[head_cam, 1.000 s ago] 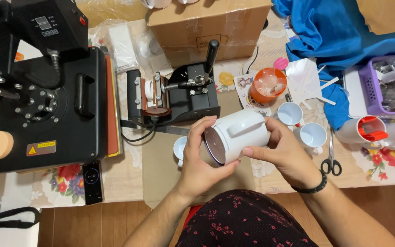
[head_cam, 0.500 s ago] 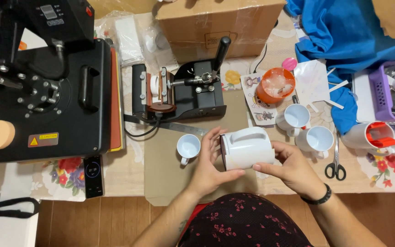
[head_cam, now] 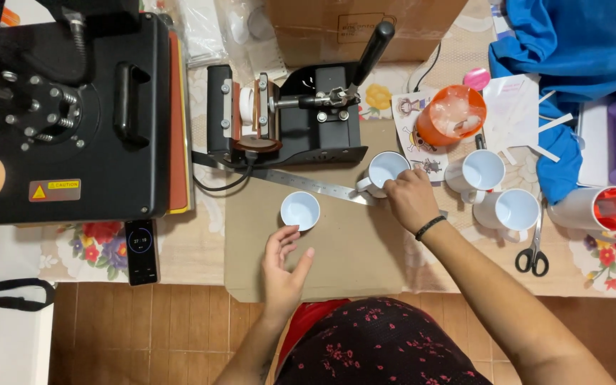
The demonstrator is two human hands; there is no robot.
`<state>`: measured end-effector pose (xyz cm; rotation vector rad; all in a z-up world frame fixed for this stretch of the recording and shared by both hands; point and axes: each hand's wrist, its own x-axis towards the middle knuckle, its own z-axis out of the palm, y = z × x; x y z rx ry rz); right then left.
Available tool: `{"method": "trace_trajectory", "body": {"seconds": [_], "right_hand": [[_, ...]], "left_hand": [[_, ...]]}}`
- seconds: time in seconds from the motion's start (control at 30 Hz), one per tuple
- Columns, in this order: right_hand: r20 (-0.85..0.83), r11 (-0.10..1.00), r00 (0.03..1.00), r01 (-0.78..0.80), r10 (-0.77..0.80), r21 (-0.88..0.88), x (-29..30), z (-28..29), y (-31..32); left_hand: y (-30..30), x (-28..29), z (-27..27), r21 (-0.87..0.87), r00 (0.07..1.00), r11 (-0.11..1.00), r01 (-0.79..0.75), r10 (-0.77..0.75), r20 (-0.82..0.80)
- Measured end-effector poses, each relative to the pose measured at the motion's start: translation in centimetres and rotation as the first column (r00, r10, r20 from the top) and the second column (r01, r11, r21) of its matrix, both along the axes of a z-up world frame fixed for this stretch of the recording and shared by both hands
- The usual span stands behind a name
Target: The person handles several white ceramic mugs, inspecting them and placing them on a table. They then use scissors to cut a small piece of white paper or tape and place it on the table.
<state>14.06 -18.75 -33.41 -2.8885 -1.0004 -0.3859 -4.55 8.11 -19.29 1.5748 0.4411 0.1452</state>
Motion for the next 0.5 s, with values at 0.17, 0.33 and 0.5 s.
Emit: {"method": "trace_trajectory", "body": {"seconds": [0.17, 0.33, 0.5], "right_hand": [[0.094, 0.999, 0.995, 0.022, -0.018, -0.042, 1.0, -1.1, 0.4], [0.077, 0.996, 0.996, 0.053, -0.048, -0.066, 1.4, -1.8, 0.4], [0.058, 0.991, 0.995, 0.092, -0.087, -0.097, 0.6, 0.9, 1.3]], "left_hand": [[0.5, -0.6, 0.3, 0.019, 0.999, 0.999, -0.030, 0.029, 0.035], [1.5, -0.3, -0.6, 0.036, 0.998, 0.998, -0.052, 0.051, 0.036], [2.0, 0.1, -0.4, 0.058, 0.998, 0.997, -0.054, 0.052, 0.038]]}}
